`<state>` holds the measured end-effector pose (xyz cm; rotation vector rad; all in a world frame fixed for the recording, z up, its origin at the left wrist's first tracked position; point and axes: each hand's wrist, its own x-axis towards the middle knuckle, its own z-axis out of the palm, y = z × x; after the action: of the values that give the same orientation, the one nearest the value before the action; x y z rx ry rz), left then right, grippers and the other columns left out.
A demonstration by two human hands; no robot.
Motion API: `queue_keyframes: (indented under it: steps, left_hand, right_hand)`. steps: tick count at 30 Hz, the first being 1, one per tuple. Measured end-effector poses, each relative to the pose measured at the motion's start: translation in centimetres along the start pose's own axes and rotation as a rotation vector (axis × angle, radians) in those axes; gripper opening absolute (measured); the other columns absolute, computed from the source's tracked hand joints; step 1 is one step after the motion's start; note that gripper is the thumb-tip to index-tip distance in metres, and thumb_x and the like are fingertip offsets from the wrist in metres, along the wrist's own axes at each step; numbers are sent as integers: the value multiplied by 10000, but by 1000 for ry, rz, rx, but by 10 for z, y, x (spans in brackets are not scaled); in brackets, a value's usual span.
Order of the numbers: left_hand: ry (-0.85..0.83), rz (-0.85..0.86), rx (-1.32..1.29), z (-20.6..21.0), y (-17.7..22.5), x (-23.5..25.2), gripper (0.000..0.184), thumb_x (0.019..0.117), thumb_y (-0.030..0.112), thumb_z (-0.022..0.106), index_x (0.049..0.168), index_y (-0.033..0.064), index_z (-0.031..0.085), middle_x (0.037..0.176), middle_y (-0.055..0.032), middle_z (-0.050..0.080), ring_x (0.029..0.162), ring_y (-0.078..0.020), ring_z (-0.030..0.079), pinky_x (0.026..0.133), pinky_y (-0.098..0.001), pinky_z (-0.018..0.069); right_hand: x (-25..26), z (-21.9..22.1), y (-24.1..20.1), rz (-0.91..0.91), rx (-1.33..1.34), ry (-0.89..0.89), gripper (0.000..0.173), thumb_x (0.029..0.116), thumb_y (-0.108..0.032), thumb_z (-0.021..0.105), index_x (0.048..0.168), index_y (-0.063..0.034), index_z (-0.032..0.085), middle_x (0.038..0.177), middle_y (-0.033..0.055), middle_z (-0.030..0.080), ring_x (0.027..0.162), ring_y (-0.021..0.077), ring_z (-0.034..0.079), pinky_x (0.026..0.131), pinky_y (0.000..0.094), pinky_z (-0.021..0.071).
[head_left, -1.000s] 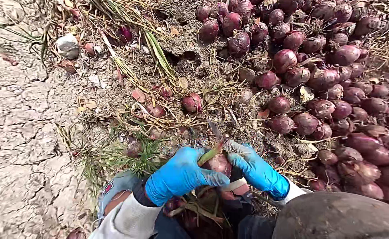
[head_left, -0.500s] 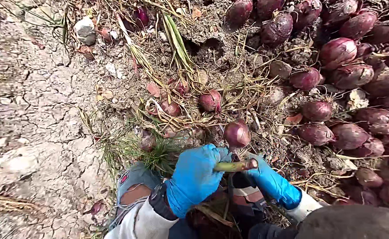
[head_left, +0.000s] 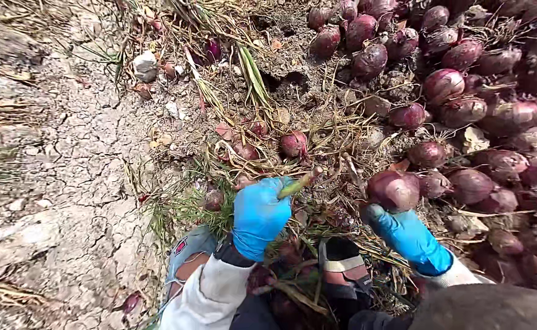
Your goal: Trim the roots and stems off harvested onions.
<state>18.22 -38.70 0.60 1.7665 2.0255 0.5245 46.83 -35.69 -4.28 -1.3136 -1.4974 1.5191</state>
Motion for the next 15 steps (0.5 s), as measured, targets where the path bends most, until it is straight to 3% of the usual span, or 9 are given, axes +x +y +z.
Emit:
queue_keyframes:
  steps: [1,3,5,7,8,10,11,13,15]
  left_hand:
    - [8,-102,32,-10,-11,6,193,911,195,684,1064,162,798,913,-55,768,810,-254,736,688,-577,580]
    - [-10,-204,157,-24,-37,12,199,940,213,695,1119,192,779,990,-72,769,873,-299,734,731,-624,566]
    - [-159,-279,341,-25,-54,9,344,950,284,684,1289,235,712,1179,-76,747,966,-341,733,766,-651,569]
    - [-335,-429,481,-11,-69,8,527,954,451,693,1409,194,621,1287,-114,698,1027,-393,715,811,-663,571]
    - [-393,-499,520,-3,-79,9,548,949,495,693,1369,148,636,1240,-148,706,1034,-413,709,821,-661,568]
    - [-473,-554,541,2,-93,9,437,960,517,649,1094,104,699,1021,-172,735,974,-402,716,791,-639,560]
    - [-483,-502,483,1,-96,6,439,966,538,634,988,105,703,907,-158,724,908,-381,715,761,-625,556]
    - [-377,-277,206,1,-98,-10,432,937,566,663,828,152,718,712,-46,682,716,-250,693,672,-538,570]
    - [-325,-108,-181,0,-79,-20,356,916,551,697,817,212,743,738,78,694,703,-85,683,688,-379,606]
  right_hand:
    - [4,-9,-3,10,160,52,530,894,-772,540,816,-253,610,588,-88,508,457,30,470,420,225,434]
    - [15,-39,-8,51,380,172,663,856,-895,347,704,-277,532,498,-100,381,377,44,347,354,235,326]
    - [18,-65,-10,66,464,324,685,846,-928,227,715,-321,516,503,-130,367,391,29,354,370,223,330]
    - [19,-70,-11,45,436,378,647,851,-919,270,757,-331,522,517,-139,374,395,24,361,374,216,341]
    - [19,-64,-10,55,408,362,634,848,-915,310,778,-326,535,524,-135,385,396,26,365,375,220,347]
    - [19,-43,0,133,340,279,641,848,-893,392,828,-277,570,535,-93,434,387,56,391,362,248,384]
    - [17,-31,8,196,293,206,649,869,-865,413,874,-240,589,557,-62,464,398,82,422,376,269,425]
    - [16,-6,19,343,232,24,603,923,-748,518,953,-157,629,602,3,513,452,132,491,441,301,480]
    - [20,19,20,466,194,-168,556,910,-637,638,1058,-101,642,672,48,577,529,175,565,517,347,527]
